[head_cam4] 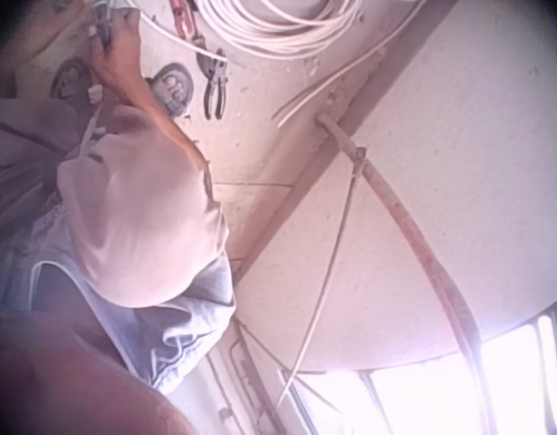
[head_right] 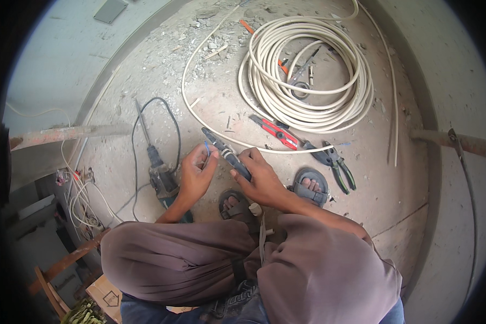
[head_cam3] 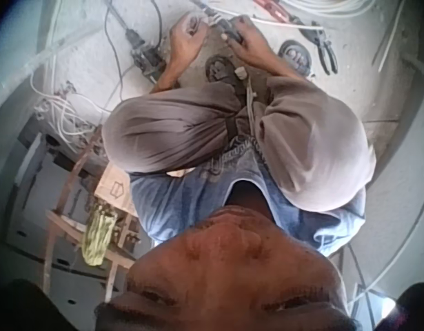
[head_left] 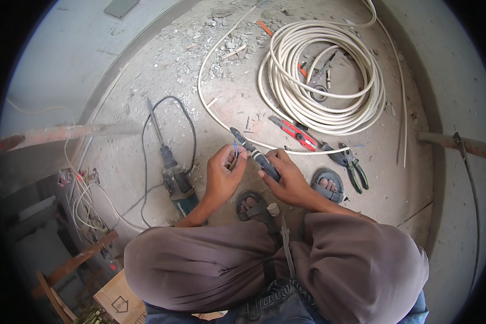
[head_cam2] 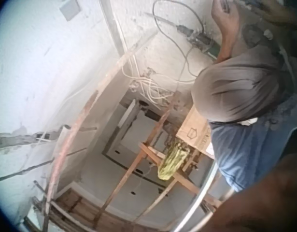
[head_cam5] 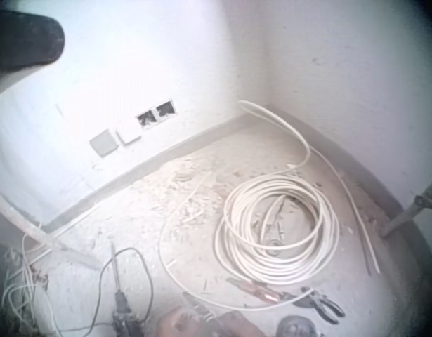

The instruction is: The person wires an electrical plug by stripping wires with a tool, inserting the wires into the plug terminals, and tightening the terminal screws using a screwdriver.

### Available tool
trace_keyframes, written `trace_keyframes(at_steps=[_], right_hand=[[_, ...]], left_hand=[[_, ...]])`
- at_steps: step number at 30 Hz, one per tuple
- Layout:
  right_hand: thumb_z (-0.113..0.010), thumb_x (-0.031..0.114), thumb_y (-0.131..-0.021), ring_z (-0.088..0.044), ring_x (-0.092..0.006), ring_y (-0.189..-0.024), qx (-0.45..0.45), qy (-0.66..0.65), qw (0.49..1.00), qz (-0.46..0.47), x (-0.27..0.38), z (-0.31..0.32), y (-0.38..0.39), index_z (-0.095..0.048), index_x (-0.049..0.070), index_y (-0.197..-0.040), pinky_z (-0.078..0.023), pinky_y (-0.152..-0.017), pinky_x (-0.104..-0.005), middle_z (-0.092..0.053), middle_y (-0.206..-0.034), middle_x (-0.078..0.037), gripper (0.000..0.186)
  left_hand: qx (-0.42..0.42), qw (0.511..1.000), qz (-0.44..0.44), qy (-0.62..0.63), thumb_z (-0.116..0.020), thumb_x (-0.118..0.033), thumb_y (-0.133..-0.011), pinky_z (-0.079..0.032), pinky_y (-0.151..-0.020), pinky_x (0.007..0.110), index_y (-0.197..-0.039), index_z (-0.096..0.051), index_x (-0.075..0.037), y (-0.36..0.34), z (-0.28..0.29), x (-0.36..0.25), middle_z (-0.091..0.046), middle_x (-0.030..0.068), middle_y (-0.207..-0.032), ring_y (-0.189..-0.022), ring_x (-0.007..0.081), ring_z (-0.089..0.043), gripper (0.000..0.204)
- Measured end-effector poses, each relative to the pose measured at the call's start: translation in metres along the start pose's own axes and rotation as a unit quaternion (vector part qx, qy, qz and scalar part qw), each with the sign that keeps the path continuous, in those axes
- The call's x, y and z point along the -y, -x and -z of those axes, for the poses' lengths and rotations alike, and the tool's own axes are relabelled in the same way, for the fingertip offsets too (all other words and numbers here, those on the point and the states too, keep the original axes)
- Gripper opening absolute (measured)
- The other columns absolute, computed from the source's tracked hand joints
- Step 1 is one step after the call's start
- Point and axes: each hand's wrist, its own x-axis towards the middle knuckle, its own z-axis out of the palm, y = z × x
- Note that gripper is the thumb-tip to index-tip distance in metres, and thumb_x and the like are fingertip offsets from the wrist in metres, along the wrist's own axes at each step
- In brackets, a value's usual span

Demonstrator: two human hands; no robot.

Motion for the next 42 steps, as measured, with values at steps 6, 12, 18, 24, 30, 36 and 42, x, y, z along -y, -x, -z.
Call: trace_keyframes(at_steps=[6, 12, 18, 24, 30, 36, 42], right_hand=[[-0.072, 0.015, -0.09, -0.058, -0.042, -0.091, -0.058, 0.085, 0.992, 0.074, -0.011, -0.003, -0.005, -0.061, 0.0, -0.107, -0.048, -0.075, -0.048, -0.052, -0.103, -0.02, 0.026], [-0.074, 0.01, -0.085, -0.059, -0.0418, -0.088, -0.032, 0.042, 0.994, 0.097, -0.033, 0.002, -0.021, -0.062, 0.0, -0.098, -0.049, -0.073, -0.0476, -0.052, -0.098, -0.019, 0.021], [-0.074, 0.009, -0.08, -0.063, -0.0441, -0.083, -0.052, 0.13, 0.984, 0.113, -0.058, -0.004, -0.056, -0.061, 0.001, -0.094, -0.05, -0.07, -0.0491, -0.059, -0.092, -0.02, 0.021], [-0.074, 0.022, -0.083, -0.064, -0.0455, -0.078, -0.085, 0.171, 0.981, 0.044, -0.067, -0.03, -0.092, -0.058, 0.0, -0.088, -0.049, -0.067, -0.0524, -0.065, -0.081, -0.023, 0.027], [-0.071, 0.027, -0.089, -0.064, -0.0459, -0.069, -0.178, 0.132, 0.974, -0.039, -0.064, -0.038, -0.126, -0.062, 0.0, -0.08, -0.05, -0.064, -0.0517, -0.064, -0.07, -0.023, 0.03], [-0.07, 0.032, -0.094, -0.057, -0.0174, -0.053, -0.22, 0.057, 0.974, -0.023, -0.042, 0.022, -0.148, -0.064, 0.001, -0.079, -0.044, -0.053, -0.0347, -0.06, -0.059, -0.008, 0.036], [-0.068, 0.041, -0.095, -0.052, -0.0123, -0.06, -0.042, -0.057, 0.993, -0.097, -0.058, 0.042, -0.098, -0.068, 0.002, -0.086, -0.042, -0.058, -0.0324, -0.059, -0.065, -0.001, 0.04]], left_hand=[[0.01, 1.0, -0.017, 0.005, -0.065, -0.008, -0.095, -0.031, -0.052, 0.025, -0.098, -0.061, 0.0, -0.001, 0.0, 0.007, -0.052, -0.0033, -0.065, -0.059, 0.0028, -0.039, 0.01], [0.103, 0.994, 0.004, 0.021, -0.071, -0.015, -0.094, -0.039, -0.062, 0.022, -0.108, -0.053, 0.001, 0.0, 0.003, -0.011, -0.061, 0.0024, -0.091, -0.077, 0.003, -0.051, 0.028], [0.0, 0.998, 0.056, -0.031, -0.086, -0.033, -0.082, -0.044, -0.055, 0.028, -0.087, -0.058, 0.001, -0.03, -0.013, 0.022, -0.062, 0.0043, -0.07, -0.065, 0.0093, -0.054, 0.045], [-0.142, 0.987, -0.02, -0.078, -0.086, -0.04, -0.081, -0.038, -0.052, 0.033, -0.075, -0.054, -0.003, -0.061, -0.023, 0.068, -0.05, 0.0024, -0.059, -0.057, 0.0124, -0.042, 0.049], [-0.241, 0.967, 0.014, -0.079, -0.08, -0.027, -0.089, -0.034, -0.053, 0.032, -0.07, -0.049, -0.006, -0.078, -0.021, 0.092, -0.048, -0.0004, -0.063, -0.059, 0.0103, -0.038, 0.042], [-0.168, 0.982, -0.01, -0.086, -0.07, -0.032, -0.095, -0.036, -0.052, 0.032, -0.073, -0.056, -0.001, -0.069, 0.004, 0.081, -0.05, 0.0044, -0.062, -0.056, 0.0123, -0.04, 0.041], [0.067, 0.972, 0.059, 0.218, -0.049, -0.029, -0.106, -0.033, -0.052, 0.021, -0.124, -0.061, 0.004, -0.039, 0.026, 0.015, -0.059, 0.0047, -0.081, -0.057, 0.0073, -0.041, 0.039]])
